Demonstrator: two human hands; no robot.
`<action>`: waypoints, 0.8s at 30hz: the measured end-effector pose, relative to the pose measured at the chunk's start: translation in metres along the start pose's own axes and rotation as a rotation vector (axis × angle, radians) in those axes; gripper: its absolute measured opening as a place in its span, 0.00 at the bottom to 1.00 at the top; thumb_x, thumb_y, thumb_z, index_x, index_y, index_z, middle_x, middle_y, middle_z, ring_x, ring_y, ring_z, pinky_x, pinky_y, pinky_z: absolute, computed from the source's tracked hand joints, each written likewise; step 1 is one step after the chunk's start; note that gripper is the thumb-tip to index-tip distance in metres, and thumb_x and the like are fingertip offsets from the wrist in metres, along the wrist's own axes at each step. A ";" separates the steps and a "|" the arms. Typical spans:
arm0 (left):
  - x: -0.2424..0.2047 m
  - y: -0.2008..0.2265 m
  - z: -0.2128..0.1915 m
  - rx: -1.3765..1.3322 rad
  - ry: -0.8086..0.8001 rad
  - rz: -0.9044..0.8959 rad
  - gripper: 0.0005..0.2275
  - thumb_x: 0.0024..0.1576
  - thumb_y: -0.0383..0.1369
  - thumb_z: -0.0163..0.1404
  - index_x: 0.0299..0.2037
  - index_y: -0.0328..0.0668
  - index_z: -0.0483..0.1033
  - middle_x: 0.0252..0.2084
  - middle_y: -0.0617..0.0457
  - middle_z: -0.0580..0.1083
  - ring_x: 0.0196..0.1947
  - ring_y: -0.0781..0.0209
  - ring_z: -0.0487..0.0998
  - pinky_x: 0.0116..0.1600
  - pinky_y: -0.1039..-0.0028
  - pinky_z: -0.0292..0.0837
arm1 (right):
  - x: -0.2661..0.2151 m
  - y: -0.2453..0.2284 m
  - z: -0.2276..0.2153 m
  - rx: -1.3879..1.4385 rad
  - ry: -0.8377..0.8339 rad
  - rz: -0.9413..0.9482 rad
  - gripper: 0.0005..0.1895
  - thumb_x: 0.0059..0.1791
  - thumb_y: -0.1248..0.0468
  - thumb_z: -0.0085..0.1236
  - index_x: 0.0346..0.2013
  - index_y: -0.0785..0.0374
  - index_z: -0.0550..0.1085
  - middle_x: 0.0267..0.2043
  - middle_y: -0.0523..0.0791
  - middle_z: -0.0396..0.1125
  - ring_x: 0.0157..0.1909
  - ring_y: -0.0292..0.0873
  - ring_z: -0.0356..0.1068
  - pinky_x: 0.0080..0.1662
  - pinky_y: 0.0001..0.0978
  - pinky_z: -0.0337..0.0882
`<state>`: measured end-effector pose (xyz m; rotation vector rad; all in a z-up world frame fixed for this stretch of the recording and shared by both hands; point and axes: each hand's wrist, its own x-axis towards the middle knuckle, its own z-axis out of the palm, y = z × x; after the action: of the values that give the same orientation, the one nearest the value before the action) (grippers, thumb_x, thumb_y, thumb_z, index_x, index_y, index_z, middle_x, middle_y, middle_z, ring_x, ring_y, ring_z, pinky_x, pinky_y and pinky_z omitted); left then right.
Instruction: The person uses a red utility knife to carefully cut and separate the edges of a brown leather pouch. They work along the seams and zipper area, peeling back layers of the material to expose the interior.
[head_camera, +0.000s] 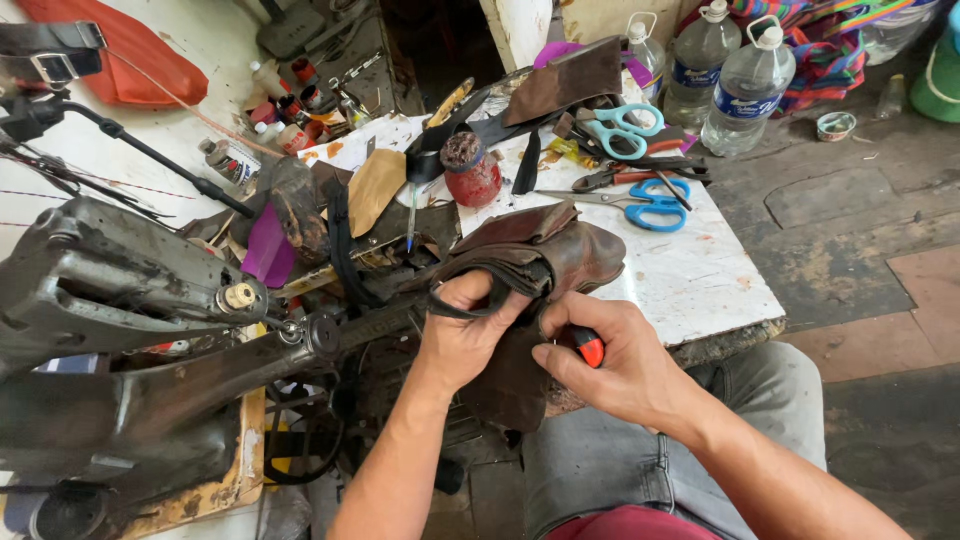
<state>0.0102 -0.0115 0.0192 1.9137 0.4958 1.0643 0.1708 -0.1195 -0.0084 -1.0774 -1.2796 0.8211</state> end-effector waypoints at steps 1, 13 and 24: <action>-0.001 -0.001 0.001 0.000 -0.001 0.000 0.07 0.57 0.32 0.60 0.35 0.35 0.83 0.31 0.44 0.81 0.38 0.62 0.81 0.45 0.66 0.78 | -0.001 0.000 0.001 0.000 0.001 0.000 0.05 0.41 0.67 0.65 0.30 0.61 0.79 0.18 0.47 0.66 0.23 0.37 0.61 0.29 0.32 0.66; -0.006 -0.010 0.002 0.121 0.015 -0.005 0.09 0.58 0.34 0.60 0.40 0.36 0.84 0.37 0.40 0.82 0.45 0.45 0.83 0.51 0.57 0.77 | 0.003 -0.007 0.005 0.020 0.003 -0.068 0.03 0.40 0.68 0.62 0.28 0.61 0.77 0.15 0.46 0.60 0.20 0.37 0.61 0.26 0.31 0.66; -0.015 -0.030 0.003 0.107 0.076 -0.020 0.09 0.56 0.35 0.62 0.40 0.37 0.85 0.36 0.42 0.82 0.45 0.49 0.84 0.53 0.59 0.77 | 0.000 -0.010 0.007 -0.011 0.006 -0.083 0.03 0.40 0.68 0.61 0.28 0.61 0.76 0.15 0.50 0.62 0.20 0.39 0.62 0.26 0.34 0.67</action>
<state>0.0061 -0.0071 -0.0141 1.9627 0.6240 1.1207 0.1635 -0.1212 0.0004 -1.0273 -1.3165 0.7489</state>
